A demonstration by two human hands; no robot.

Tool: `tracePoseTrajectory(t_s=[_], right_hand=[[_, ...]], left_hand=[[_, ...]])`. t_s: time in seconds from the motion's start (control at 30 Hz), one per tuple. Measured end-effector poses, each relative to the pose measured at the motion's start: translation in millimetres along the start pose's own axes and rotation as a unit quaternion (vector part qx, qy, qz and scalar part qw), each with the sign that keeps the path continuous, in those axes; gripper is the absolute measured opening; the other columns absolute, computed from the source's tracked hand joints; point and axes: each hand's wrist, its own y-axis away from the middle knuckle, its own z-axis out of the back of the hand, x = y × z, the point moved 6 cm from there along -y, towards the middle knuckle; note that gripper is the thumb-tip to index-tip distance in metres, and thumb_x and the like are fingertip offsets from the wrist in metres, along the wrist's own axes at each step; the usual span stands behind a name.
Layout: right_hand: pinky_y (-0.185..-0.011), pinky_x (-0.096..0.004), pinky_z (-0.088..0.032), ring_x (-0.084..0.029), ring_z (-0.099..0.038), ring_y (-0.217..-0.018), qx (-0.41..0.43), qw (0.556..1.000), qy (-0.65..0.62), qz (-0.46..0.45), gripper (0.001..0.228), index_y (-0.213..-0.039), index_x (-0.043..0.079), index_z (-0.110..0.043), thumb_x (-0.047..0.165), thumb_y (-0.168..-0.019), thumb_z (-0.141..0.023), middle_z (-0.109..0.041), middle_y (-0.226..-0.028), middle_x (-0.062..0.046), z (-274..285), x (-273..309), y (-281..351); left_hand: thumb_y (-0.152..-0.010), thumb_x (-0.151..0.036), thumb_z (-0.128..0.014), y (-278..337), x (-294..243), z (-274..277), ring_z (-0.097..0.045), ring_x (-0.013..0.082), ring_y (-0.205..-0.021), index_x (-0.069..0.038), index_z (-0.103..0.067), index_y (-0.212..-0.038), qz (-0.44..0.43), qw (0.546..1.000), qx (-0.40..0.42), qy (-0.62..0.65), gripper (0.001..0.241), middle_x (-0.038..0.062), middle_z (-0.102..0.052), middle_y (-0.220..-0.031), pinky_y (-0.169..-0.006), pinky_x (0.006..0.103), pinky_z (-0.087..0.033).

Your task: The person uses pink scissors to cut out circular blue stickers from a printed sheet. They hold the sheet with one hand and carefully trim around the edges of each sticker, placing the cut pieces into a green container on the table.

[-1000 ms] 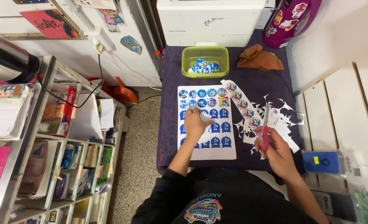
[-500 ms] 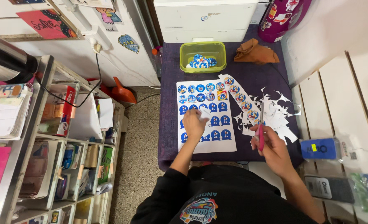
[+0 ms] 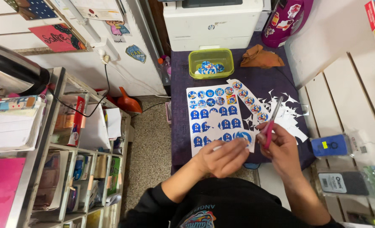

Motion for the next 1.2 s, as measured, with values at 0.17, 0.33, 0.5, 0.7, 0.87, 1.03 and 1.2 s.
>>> tracePoseTrajectory(t_s=[0.17,0.33,0.5,0.7,0.87,1.03,1.2], right_hand=[[-0.042,-0.017,-0.042,-0.006,-0.051,-0.046,-0.008,0.998,0.063,0.024,0.032,-0.112,0.0,-0.068,0.006,-0.084,-0.08,-0.069,-0.07,-0.01,-13.7,19.1,5.6],[-0.057,-0.02,-0.05,-0.007,-0.062,-0.061,-0.032,0.974,0.203,0.095,0.036,-0.115,0.005,-0.07,0.009,-0.082,-0.085,-0.077,-0.082,-0.011,-21.1,50.9,13.2],[-0.051,-0.032,-0.053,-0.018,-0.062,-0.052,0.091,0.922,0.354,0.123,0.03,-0.109,0.004,-0.072,0.002,-0.081,-0.081,-0.078,-0.08,-0.015,-43.3,87.5,7.3],[-0.072,-0.037,-0.051,-0.025,-0.074,-0.078,0.33,0.692,0.642,0.024,0.035,-0.12,0.031,-0.063,0.021,-0.087,-0.061,-0.08,-0.093,0.003,-58.9,102.8,-18.4],[-0.071,-0.032,-0.048,-0.019,-0.069,-0.07,0.242,0.791,0.554,0.097,0.035,-0.121,0.023,-0.067,0.016,-0.087,-0.06,-0.078,-0.091,0.001,-71.2,119.8,-28.9],[-0.073,-0.031,-0.058,-0.023,-0.069,-0.077,0.018,0.95,0.217,0.223,0.02,-0.114,0.0,-0.051,0.005,-0.099,-0.064,-0.061,-0.121,-0.02,-28.1,112.7,1.8],[-0.077,-0.031,-0.051,-0.015,-0.06,-0.073,0.18,0.959,0.117,0.187,0.02,-0.1,0.006,-0.054,0.025,-0.102,-0.055,-0.056,-0.083,-0.006,-48.0,71.2,32.9]], left_hand=[[-0.105,-0.019,-0.049,-20.0,1.1,23.2,-0.075,0.0146,-0.108,-0.021,-0.07,-0.109,-0.03,0.999,0.03,0.004,0.021,0.003,-0.083,-0.103,-0.089,0.0304,-0.049],[-0.09,-0.022,-0.08,-5.3,30.3,28.8,-0.067,0.0303,-0.113,-0.014,-0.07,-0.124,0.093,0.992,0.074,0.038,0.036,0.011,-0.073,-0.121,-0.087,0.0444,-0.057],[-0.078,-0.016,-0.09,24.9,52.9,7.3,-0.072,0.0363,-0.105,-0.006,-0.072,-0.124,0.506,0.673,0.294,0.453,0.05,0.02,-0.076,-0.108,-0.099,0.0519,-0.05],[-0.083,-0.009,-0.083,25.2,45.9,-14.0,-0.077,0.018,-0.097,-0.008,-0.072,-0.12,0.566,0.564,0.316,0.512,0.039,0.013,-0.079,-0.101,-0.095,0.0292,-0.064],[-0.09,-0.012,-0.078,38.3,41.4,-46.2,-0.077,0.0216,-0.071,-0.002,-0.071,-0.095,0.598,0.531,0.279,0.531,0.013,0.014,-0.077,-0.085,-0.058,0.024,-0.06],[-0.091,-0.007,-0.077,7.2,56.7,-31.5,-0.079,0.0272,-0.077,-0.002,-0.073,-0.1,0.681,0.536,0.031,0.497,0.012,0.017,-0.079,-0.094,-0.057,0.029,-0.065],[-0.09,0.0,-0.076,-16.5,42.6,-22.2,-0.072,0.0181,-0.088,-0.003,-0.073,-0.09,0.688,0.5,-0.129,0.51,0.004,0.012,-0.077,-0.093,-0.076,0.043,-0.07]])
